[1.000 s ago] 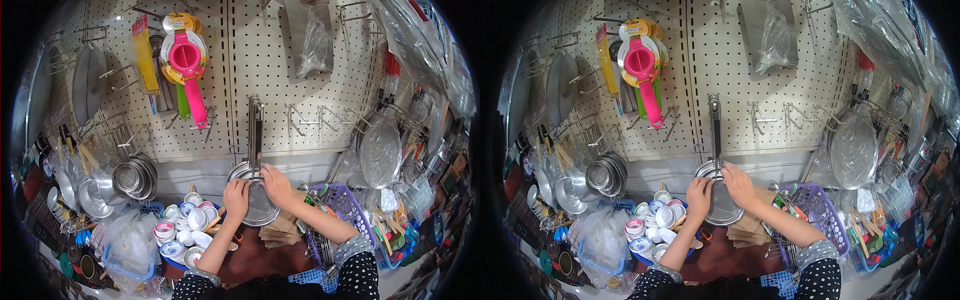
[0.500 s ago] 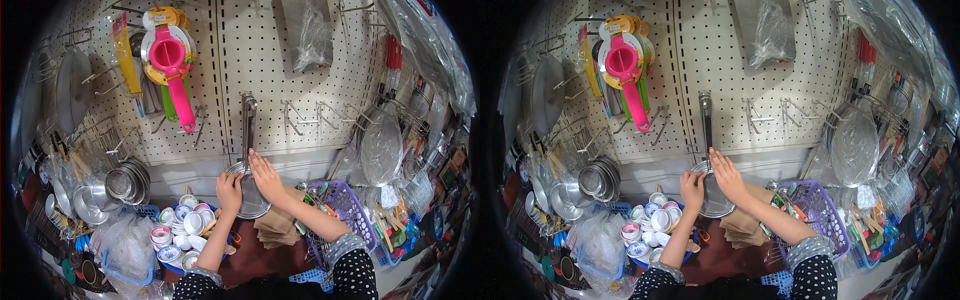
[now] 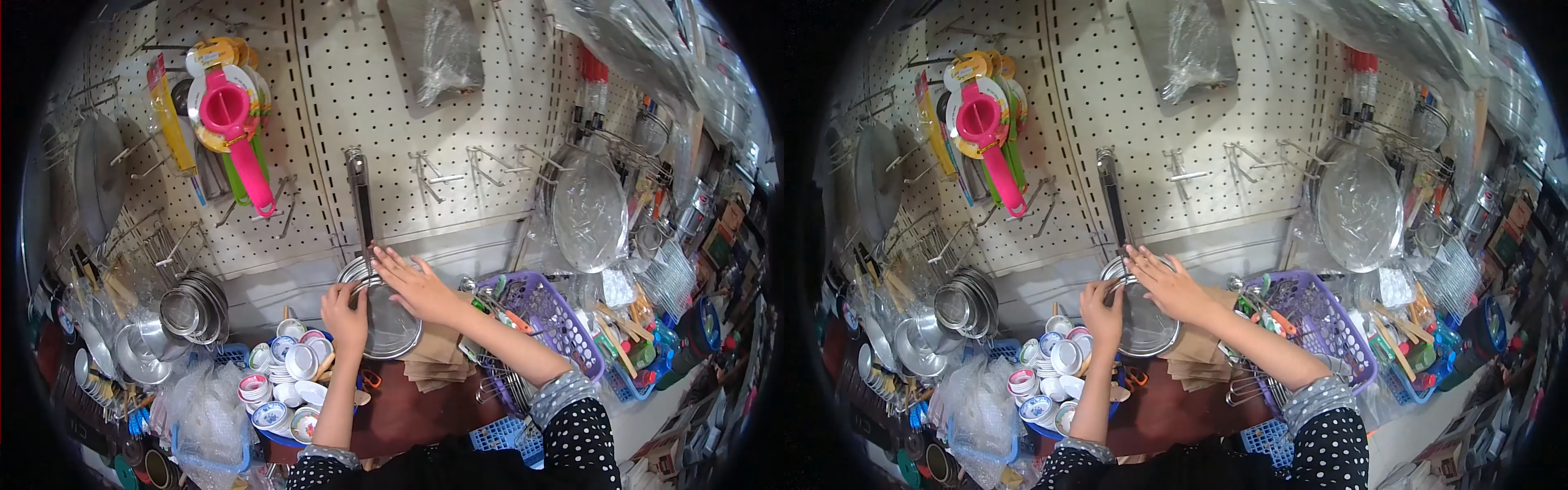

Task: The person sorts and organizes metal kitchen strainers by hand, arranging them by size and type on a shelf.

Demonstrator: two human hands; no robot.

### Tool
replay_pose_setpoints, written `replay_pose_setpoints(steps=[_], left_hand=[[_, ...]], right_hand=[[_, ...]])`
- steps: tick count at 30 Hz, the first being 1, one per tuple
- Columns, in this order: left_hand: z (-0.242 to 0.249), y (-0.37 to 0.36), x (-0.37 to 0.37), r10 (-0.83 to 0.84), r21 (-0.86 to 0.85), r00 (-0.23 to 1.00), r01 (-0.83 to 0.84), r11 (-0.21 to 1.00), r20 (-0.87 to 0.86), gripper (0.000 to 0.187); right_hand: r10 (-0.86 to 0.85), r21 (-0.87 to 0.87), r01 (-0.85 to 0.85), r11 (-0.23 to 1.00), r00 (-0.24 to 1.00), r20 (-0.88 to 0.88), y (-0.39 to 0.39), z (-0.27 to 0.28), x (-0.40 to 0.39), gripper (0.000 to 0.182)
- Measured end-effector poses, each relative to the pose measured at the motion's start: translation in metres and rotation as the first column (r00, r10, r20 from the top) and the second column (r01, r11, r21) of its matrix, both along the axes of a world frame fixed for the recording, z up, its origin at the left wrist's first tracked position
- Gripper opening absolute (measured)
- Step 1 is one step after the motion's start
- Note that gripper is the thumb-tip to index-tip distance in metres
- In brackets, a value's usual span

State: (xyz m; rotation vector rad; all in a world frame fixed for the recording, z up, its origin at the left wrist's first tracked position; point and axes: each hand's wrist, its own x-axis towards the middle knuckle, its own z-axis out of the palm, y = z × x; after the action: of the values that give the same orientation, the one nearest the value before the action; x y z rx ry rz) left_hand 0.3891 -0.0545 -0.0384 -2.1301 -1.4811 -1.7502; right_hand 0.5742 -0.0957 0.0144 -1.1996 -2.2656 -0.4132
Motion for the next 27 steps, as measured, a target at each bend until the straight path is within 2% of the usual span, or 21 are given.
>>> replay_pose_setpoints(steps=[1,4,8,10,12,14,15,19,20,22,24,25,27], left_hand=[[0.001,-0.005,-0.001,-0.002,-0.034,1.0,0.002,0.999,-0.009,0.021],[0.005,-0.025,0.004,0.058,0.033,0.997,-0.057,0.998,-0.052,0.024],[0.015,-0.067,0.019,-0.01,0.018,1.0,0.011,1.0,-0.029,0.025],[0.021,-0.093,0.032,-0.16,0.019,0.987,0.161,0.987,-0.031,0.025],[0.025,-0.12,0.051,-0.31,0.004,0.95,0.31,0.951,-0.046,0.024],[0.033,-0.15,0.073,-0.459,-0.028,0.885,0.459,0.888,-0.074,0.023],[0.034,-0.163,0.084,-0.532,-0.041,0.842,0.53,0.847,-0.089,0.023],[0.025,-0.208,0.134,-0.737,-0.075,0.659,0.736,0.673,-0.15,0.023],[0.021,-0.216,0.143,-0.772,-0.156,0.604,0.758,0.633,-0.198,0.024],[0.015,-0.229,0.16,-0.769,-0.207,0.551,0.752,0.626,-0.325,0.026],[0.0,-0.239,0.173,-0.804,-0.337,0.46,0.74,0.581,-0.376,0.027],[-0.009,-0.243,0.18,-0.819,-0.399,0.412,0.726,0.56,-0.399,0.028],[-0.036,-0.247,0.201,-0.84,-0.42,0.36,0.743,0.521,-0.406,0.028]], right_hand=[[0.021,0.002,-0.021,1.0,1.0,-0.015,-0.007,0.0,0.004,0.079],[0.024,-0.064,-0.028,0.998,0.997,-0.068,-0.046,0.009,0.014,0.074],[-0.031,-0.058,0.022,0.998,0.987,-0.157,-0.106,0.008,0.041,0.067],[-0.089,-0.066,0.078,0.995,0.978,-0.189,-0.137,0.008,0.06,0.065],[-0.171,-0.049,0.164,0.985,0.953,-0.25,-0.166,0.004,0.082,0.054],[-0.243,-0.06,0.236,0.97,0.922,-0.302,-0.195,-0.003,0.109,0.047],[-0.302,-0.057,0.303,0.951,0.881,-0.363,-0.211,-0.005,0.12,0.035],[-0.508,-0.164,0.492,0.855,0.73,-0.458,-0.273,-0.034,0.171,0.028],[-0.546,-0.193,0.523,0.83,0.694,-0.47,-0.286,-0.048,0.184,0.027],[-0.611,-0.238,0.576,0.782,0.637,-0.47,-0.31,-0.066,0.198,0.026],[-0.666,-0.27,0.619,0.737,0.599,-0.445,-0.333,-0.079,0.206,0.025],[-0.72,-0.368,0.624,0.69,0.538,-0.438,-0.341,-0.089,0.21,0.025],[-0.739,-0.381,0.636,0.671,0.533,-0.412,-0.352,-0.11,0.217,0.024]])
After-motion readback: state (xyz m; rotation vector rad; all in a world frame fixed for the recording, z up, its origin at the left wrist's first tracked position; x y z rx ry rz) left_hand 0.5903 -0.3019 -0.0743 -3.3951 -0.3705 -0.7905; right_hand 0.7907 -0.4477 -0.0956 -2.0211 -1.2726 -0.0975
